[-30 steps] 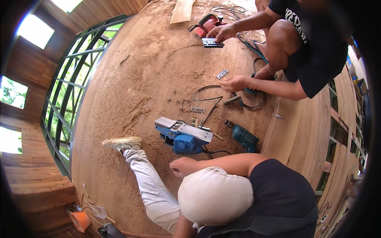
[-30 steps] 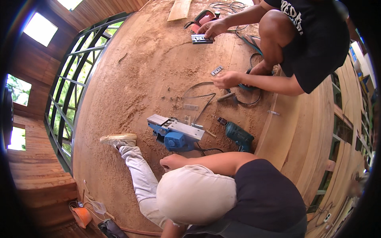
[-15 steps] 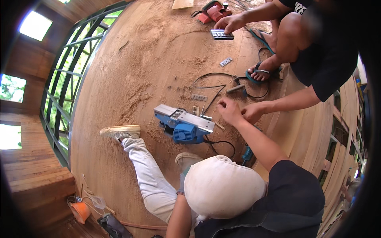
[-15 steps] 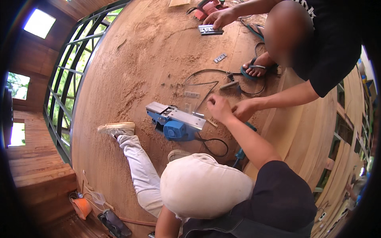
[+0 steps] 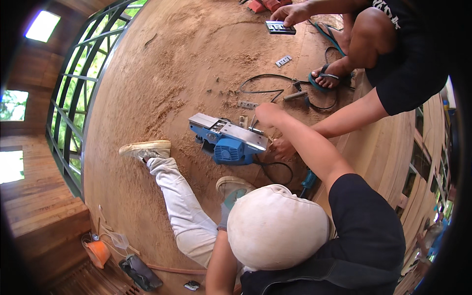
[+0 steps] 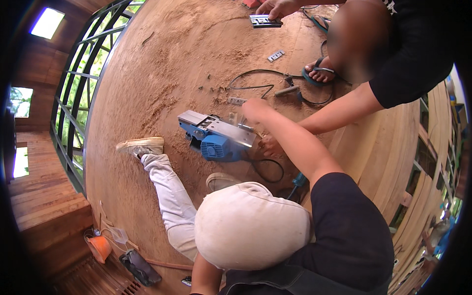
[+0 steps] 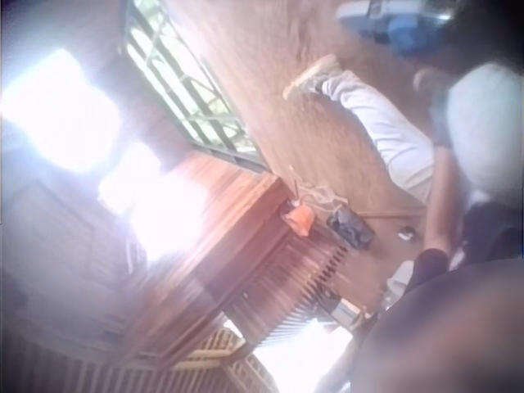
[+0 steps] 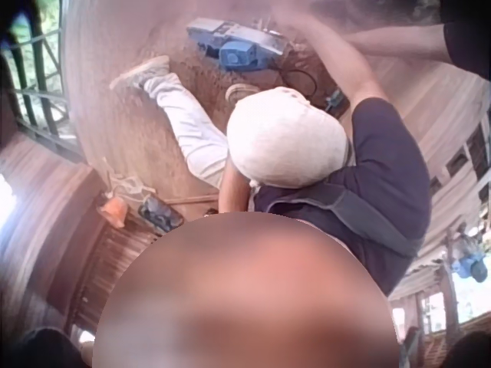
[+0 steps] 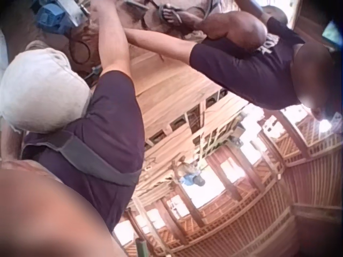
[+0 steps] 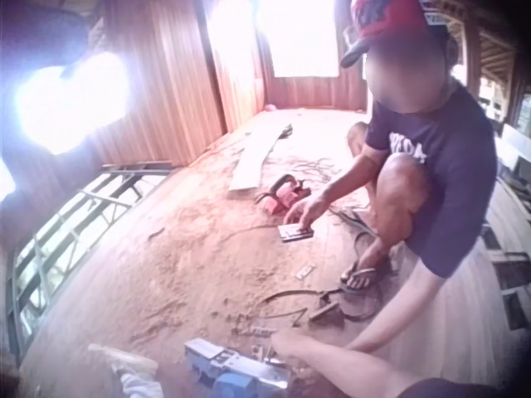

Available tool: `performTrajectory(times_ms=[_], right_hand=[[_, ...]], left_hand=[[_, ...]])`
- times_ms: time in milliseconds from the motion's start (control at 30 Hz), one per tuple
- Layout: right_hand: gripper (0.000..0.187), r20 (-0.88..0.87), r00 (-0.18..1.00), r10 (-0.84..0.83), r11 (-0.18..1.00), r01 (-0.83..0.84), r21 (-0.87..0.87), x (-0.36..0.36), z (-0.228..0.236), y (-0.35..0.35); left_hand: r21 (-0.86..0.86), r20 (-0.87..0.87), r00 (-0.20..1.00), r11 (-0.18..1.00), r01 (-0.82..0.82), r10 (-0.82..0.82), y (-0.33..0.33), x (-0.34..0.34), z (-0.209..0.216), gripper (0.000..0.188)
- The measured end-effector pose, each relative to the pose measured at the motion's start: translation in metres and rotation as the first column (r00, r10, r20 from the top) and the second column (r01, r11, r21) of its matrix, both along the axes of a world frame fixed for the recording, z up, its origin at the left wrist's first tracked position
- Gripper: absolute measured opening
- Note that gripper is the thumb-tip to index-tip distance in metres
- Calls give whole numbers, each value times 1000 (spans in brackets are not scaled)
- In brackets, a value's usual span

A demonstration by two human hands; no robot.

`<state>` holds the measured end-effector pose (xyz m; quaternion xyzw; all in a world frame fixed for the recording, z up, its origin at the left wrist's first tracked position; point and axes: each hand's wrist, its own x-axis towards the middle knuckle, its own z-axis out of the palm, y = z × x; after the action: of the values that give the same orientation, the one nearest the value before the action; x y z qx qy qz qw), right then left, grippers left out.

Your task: The person sits on the floor and uses a drill and a small metal tool to assemble or adjust a blue and silver power tool. They manipulate the tool's components and interact with another person who hands over parts.

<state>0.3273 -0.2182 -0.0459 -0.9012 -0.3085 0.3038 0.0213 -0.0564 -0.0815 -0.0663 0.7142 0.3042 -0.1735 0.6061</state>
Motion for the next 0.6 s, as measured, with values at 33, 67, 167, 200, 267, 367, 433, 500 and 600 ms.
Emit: performTrajectory(times_ms=[33, 67, 167, 200, 267, 367, 433, 500, 600], right_hand=[[22, -10, 1000, 5, 999, -6, -42, 2, 3, 3], [22, 22, 998, -60, 998, 60, 23, 6, 8, 5], [22, 76, 974, -215, 971, 205, 123, 17, 23, 8], [22, 98, 964, -246, 963, 231, 142, 22, 26, 8], [20, 121, 962, -246, 962, 227, 153, 29, 28, 9], [18, 153, 971, -184, 961, 146, 234, 37, 14, 17], [18, 190, 962, -194, 909, 104, 405, 43, -3, 26], [17, 248, 941, -232, 871, 87, 483, 50, -22, 36], [15, 255, 919, -301, 847, 135, 514, 56, -52, 54]], left_hand=[[-1, -1, 1000, 1000, -2, 2, 0, 1, -1, 37], [0, 0, 1000, 1000, -1, 1, 1, 2, -1, 37], [-2, 1, 1000, 1000, -12, 12, 3, 4, -4, 37], [-4, 6, 1000, 1000, -12, 13, 4, 5, -5, 38], [-3, 18, 1000, 1000, -10, 11, 5, 8, -6, 38], [48, 126, 992, 999, 5, -11, 5, 14, -5, 38], [-15, -35, 999, 999, -40, 40, 5, 16, -1, 38], [-35, -29, 998, 998, -53, 52, 3, 18, 1, 38], [-137, 1, 995, 986, -97, 99, 2, 19, 2, 39]])
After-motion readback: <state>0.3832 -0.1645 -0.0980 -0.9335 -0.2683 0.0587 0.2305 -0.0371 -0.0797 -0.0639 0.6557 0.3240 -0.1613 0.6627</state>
